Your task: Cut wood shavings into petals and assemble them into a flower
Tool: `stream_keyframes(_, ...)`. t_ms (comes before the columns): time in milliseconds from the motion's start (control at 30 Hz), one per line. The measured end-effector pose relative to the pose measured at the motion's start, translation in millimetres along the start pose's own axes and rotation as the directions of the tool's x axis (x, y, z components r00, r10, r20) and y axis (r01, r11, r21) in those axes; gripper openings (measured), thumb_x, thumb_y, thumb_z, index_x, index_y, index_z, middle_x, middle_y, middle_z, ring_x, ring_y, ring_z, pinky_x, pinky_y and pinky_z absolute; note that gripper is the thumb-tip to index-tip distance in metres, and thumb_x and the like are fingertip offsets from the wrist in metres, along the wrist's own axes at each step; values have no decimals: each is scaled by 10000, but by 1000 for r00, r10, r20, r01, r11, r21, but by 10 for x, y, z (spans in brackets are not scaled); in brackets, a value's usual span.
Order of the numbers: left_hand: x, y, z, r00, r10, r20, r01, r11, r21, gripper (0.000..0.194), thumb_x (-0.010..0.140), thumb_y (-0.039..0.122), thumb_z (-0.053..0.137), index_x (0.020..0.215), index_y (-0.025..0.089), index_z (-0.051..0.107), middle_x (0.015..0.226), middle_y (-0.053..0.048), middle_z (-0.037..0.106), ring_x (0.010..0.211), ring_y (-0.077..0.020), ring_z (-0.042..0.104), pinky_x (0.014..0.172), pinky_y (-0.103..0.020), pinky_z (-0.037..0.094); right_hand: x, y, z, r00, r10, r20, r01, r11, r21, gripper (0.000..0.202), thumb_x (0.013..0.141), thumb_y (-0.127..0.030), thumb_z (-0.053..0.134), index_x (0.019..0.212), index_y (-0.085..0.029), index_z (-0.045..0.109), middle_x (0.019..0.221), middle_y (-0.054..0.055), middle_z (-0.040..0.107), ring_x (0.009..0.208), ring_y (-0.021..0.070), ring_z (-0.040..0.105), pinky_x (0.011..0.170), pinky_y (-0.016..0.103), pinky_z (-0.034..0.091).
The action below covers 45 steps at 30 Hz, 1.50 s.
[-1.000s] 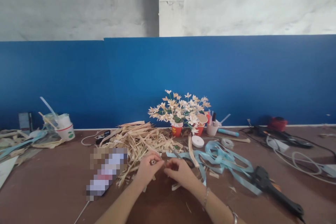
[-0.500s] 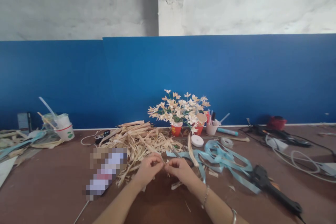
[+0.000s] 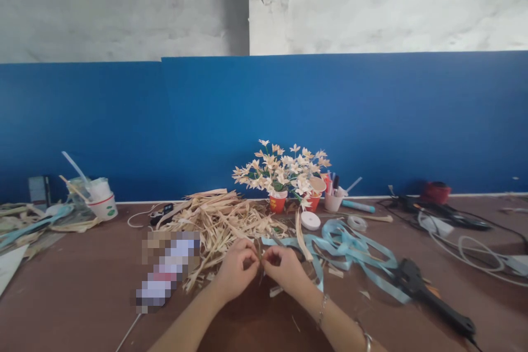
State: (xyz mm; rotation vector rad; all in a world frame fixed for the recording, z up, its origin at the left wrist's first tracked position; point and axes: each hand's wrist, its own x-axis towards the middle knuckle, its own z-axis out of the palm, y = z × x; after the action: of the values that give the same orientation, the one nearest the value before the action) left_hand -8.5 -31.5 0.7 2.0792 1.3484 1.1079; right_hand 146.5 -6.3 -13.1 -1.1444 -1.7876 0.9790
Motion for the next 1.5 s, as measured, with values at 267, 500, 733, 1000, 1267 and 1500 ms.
stream_keyframes(267, 3, 34, 30, 999, -31, -7, 30, 996, -82, 155, 654, 98, 530, 523, 176, 557, 783, -37, 569, 807, -170, 538, 756, -279, 413, 9, 31, -20, 989, 52, 139, -77, 981, 181, 72, 621, -170, 561, 556, -139, 566, 501, -44, 497, 474, 62, 401, 467, 191, 315)
stream_keyframes(500, 80, -181, -24, 984, -96, -152, 89, 995, -50, 154, 671, 113, 498, 540, 179, 544, 688, -14, 556, 747, -166, 540, 722, -284, 409, -119, -162, -78, 912, 31, 409, -289, 757, 586, 167, 592, -275, 660, 603, -143, 557, 484, -56, 468, 453, 46, 365, 472, 181, 270)
stream_keyframes(733, 107, -317, -124, 908, -187, -376, 239, 966, 97, 267, 719, 238, 499, 458, 189, 469, 541, 19, 477, 603, -154, 478, 621, -275, 371, -55, -189, -169, 953, 78, 292, -260, 704, 661, 214, 591, -304, 688, 599, -148, 541, 493, -52, 457, 453, 45, 326, 441, 180, 209)
stream_keyframes(1000, 20, -14, 40, 952, -293, 85, 304, 892, -335, 189, 708, 347, 583, 681, 160, 592, 572, 28, 539, 524, -108, 462, 529, -227, 356, -38, -108, -25, 976, 179, 121, -216, 825, 522, 252, 611, -376, 677, 645, -163, 548, 525, -57, 500, 461, 74, 466, 457, 189, 360)
stream_keyframes(1267, -11, 50, 28, 929, -308, 205, 366, 843, -394, 253, 675, 380, 624, 584, 145, 610, 565, 14, 579, 557, -112, 477, 565, -227, 358, -19, -113, -46, 991, 110, 72, -131, 839, 528, 273, 616, -413, 697, 644, -153, 622, 579, -16, 580, 555, 106, 509, 551, 222, 403)
stream_keyframes(1500, 3, 39, -13, 897, -320, 305, 429, 795, -429, 324, 708, 461, 568, 679, 146, 640, 607, -5, 606, 543, -107, 478, 541, -216, 360, 37, -6, -61, 968, 249, 1, -189, 735, 651, 316, 565, -415, 737, 557, -150, 564, 511, -51, 484, 426, 44, 326, 426, 190, 253)
